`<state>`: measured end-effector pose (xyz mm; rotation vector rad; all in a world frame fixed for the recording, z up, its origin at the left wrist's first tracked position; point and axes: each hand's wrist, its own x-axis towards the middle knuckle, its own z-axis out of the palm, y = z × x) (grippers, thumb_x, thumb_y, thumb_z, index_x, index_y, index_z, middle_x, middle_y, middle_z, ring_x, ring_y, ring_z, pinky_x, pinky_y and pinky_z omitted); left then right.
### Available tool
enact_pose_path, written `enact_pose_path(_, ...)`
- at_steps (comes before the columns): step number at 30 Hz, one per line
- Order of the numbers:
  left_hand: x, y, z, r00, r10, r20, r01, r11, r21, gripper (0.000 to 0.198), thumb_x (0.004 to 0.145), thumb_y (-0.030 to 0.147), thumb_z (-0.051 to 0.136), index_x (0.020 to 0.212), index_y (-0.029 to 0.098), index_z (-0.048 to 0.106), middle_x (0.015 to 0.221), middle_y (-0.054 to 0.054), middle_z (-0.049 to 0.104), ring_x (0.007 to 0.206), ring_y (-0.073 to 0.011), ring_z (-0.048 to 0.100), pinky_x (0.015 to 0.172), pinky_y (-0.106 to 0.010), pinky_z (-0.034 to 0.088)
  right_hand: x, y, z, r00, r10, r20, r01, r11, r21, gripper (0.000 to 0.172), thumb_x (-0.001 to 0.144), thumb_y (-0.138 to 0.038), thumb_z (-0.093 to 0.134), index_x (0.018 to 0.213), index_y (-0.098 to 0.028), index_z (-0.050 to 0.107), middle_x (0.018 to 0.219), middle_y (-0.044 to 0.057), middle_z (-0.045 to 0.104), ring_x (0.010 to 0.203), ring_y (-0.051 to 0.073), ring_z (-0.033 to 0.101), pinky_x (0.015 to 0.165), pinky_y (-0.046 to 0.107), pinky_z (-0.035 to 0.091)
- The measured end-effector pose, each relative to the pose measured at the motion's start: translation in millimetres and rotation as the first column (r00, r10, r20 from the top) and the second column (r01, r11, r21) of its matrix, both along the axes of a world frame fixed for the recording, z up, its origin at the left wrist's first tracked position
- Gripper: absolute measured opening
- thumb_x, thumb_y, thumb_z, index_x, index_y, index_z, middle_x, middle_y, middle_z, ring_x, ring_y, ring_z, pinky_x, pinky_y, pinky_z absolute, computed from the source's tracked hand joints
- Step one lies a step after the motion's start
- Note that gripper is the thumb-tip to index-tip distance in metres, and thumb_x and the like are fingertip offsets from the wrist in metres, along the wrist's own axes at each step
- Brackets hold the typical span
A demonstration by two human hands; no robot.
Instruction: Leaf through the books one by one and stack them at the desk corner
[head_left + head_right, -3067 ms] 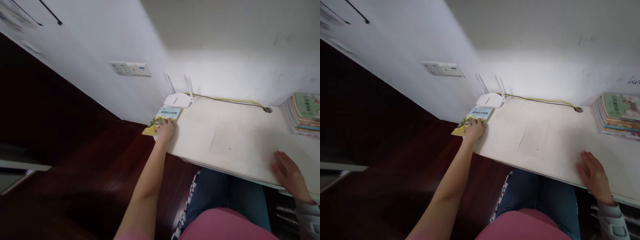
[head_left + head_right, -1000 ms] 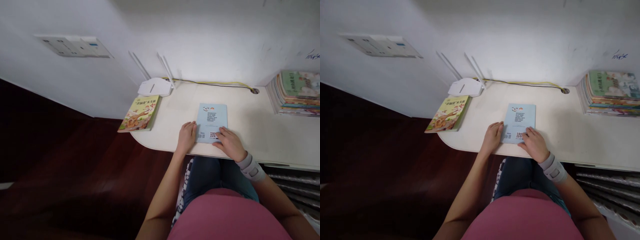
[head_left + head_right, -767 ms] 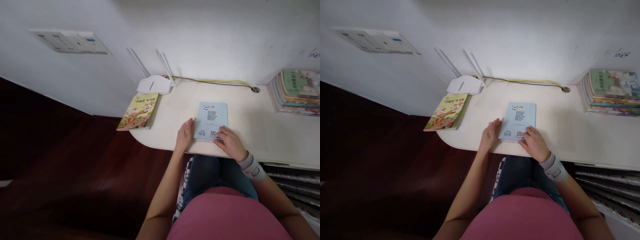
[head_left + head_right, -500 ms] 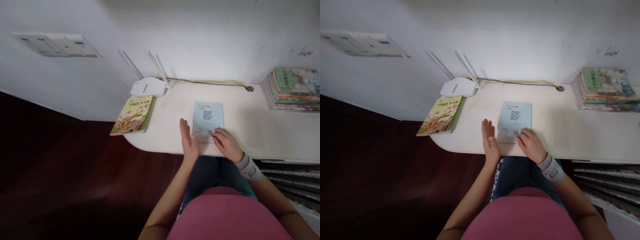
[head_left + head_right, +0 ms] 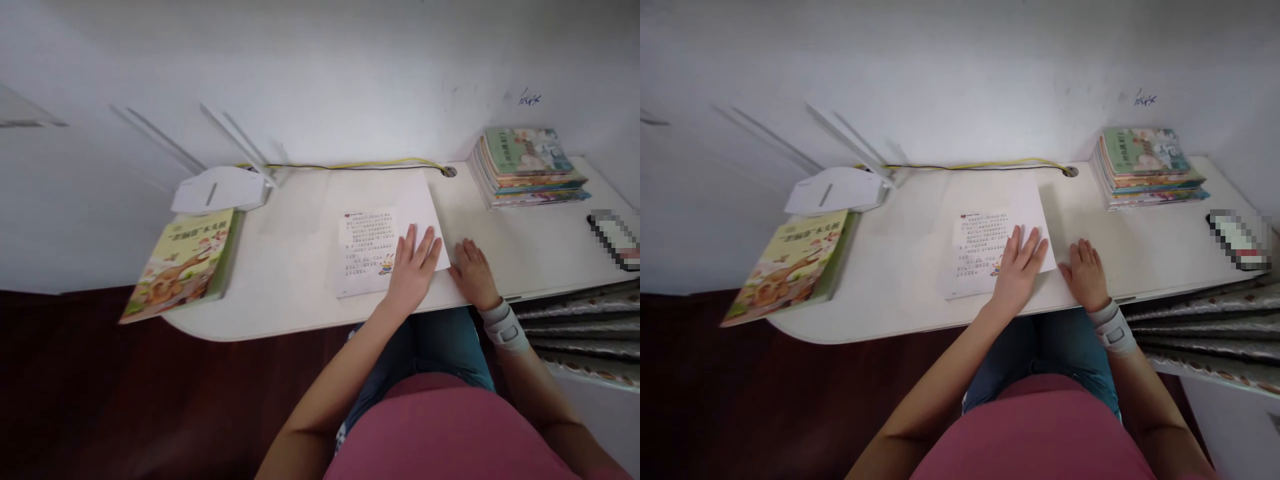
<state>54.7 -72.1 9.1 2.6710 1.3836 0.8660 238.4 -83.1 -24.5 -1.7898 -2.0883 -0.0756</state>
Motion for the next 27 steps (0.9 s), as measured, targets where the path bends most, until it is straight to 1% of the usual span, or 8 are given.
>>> enact_pose_path(4, 28.8, -2.7, 2.7, 0.988, 0.013, -0.157, -0.025, 0.997, -0.079, 0.042, 0.092, 0.012, 0.04, 0.13, 0.017, 0.057, 0.147, -0.013, 0.044, 0.143, -0.0378, 0.02, 0.109, -0.068, 0.024, 1.3, -1.3, -2.6, 0.999, 0.0, 0.042, 0.002, 0.999, -0.034, 0.046, 0.095, -0.029, 0.039, 0.13, -0.002, 0.05, 0.14, 0.028, 0.046, 0.136, 0.032, 0.038, 0.107, 0.05, 0.035)
enact_pose_path(8, 44.5, -5.6, -1.5, 0.972, 0.042, -0.231, -0.077, 0.986, -0.145, 0.04, 0.092, 0.014, 0.04, 0.126, 0.016, 0.061, 0.144, -0.014, 0.046, 0.14, -0.0419, 0.026, 0.105, -0.073, 0.025, -0.8, 0.2, -2.2, 1.0, -0.004, 0.01, 0.004, 0.999, -0.049, 0.047, 0.096, -0.028, 0.035, 0.132, -0.002, 0.049, 0.141, 0.027, 0.046, 0.137, 0.03, 0.036, 0.108, 0.05, 0.034)
enact_pose_path(11, 46.9, -6.2, -6.4, 0.969, 0.045, -0.243, -0.086, 0.983, -0.162, 0.042, 0.092, 0.014, 0.039, 0.129, 0.016, 0.058, 0.145, -0.013, 0.045, 0.14, -0.0424, 0.025, 0.104, -0.074, 0.025, 0.9, 1.5, -3.4, 0.999, 0.005, -0.034, -0.007, 0.999, -0.054, 0.048, 0.097, -0.027, 0.031, 0.136, -0.003, 0.045, 0.142, 0.026, 0.045, 0.138, 0.03, 0.035, 0.109, 0.051, 0.033)
enact_pose_path(15, 47.2, -6.2, -9.7, 0.97, 0.026, -0.243, -0.075, 0.978, -0.193, 0.044, 0.092, 0.014, 0.04, 0.133, 0.02, 0.055, 0.145, -0.012, 0.045, 0.14, -0.0407, 0.026, 0.104, -0.074, 0.023, 2.5, 2.3, -5.0, 0.997, 0.0, -0.076, -0.005, 0.998, -0.068, 0.051, 0.097, -0.026, 0.028, 0.141, -0.002, 0.039, 0.142, 0.025, 0.045, 0.139, 0.028, 0.034, 0.11, 0.051, 0.033)
enact_pose_path(18, 48.4, -7.4, -8.8, 0.965, 0.012, -0.262, -0.069, 0.975, -0.211, 0.044, 0.093, 0.014, 0.039, 0.134, 0.019, 0.054, 0.146, -0.012, 0.045, 0.139, -0.0415, 0.027, 0.104, -0.075, 0.024, 1.8, 2.3, -4.6, 0.995, -0.005, -0.101, -0.001, 0.998, -0.061, 0.051, 0.097, -0.025, 0.026, 0.142, -0.002, 0.037, 0.142, 0.024, 0.045, 0.139, 0.028, 0.035, 0.11, 0.051, 0.033)
enact_pose_path(20, 49.2, -9.1, -7.4, 0.965, 0.005, -0.264, -0.065, 0.974, -0.218, 0.044, 0.093, 0.015, 0.039, 0.135, 0.018, 0.053, 0.145, -0.013, 0.045, 0.139, -0.0418, 0.029, 0.103, -0.074, 0.025, 1.4, 2.3, -3.7, 0.994, -0.005, -0.109, -0.001, 0.999, -0.051, 0.051, 0.097, -0.025, 0.026, 0.141, -0.001, 0.039, 0.142, 0.025, 0.046, 0.138, 0.028, 0.036, 0.11, 0.05, 0.033)
enact_pose_path(23, 49.3, -12.1, -5.5, 0.969, 0.009, -0.246, -0.065, 0.973, -0.223, 0.044, 0.093, 0.015, 0.041, 0.135, 0.021, 0.053, 0.144, -0.013, 0.046, 0.138, -0.0403, 0.032, 0.104, -0.073, 0.025, 2.4, 3.0, -3.2, 0.993, 0.003, -0.118, -0.01, 0.998, -0.054, 0.05, 0.097, -0.023, 0.026, 0.139, 0.0, 0.04, 0.142, 0.025, 0.046, 0.138, 0.029, 0.036, 0.11, 0.05, 0.034)
enact_pose_path(27, 47.7, -13.7, -4.6, 0.968, 0.006, -0.253, -0.066, 0.971, -0.23, 0.045, 0.092, 0.012, 0.04, 0.134, 0.021, 0.054, 0.143, -0.014, 0.048, 0.137, -0.0397, 0.035, 0.105, -0.071, 0.027, 6.2, 4.6, -5.1, 0.99, 0.011, -0.143, -0.021, 0.997, -0.071, 0.051, 0.095, -0.018, 0.026, 0.143, -0.002, 0.035, 0.143, 0.024, 0.044, 0.139, 0.027, 0.034, 0.111, 0.051, 0.033)
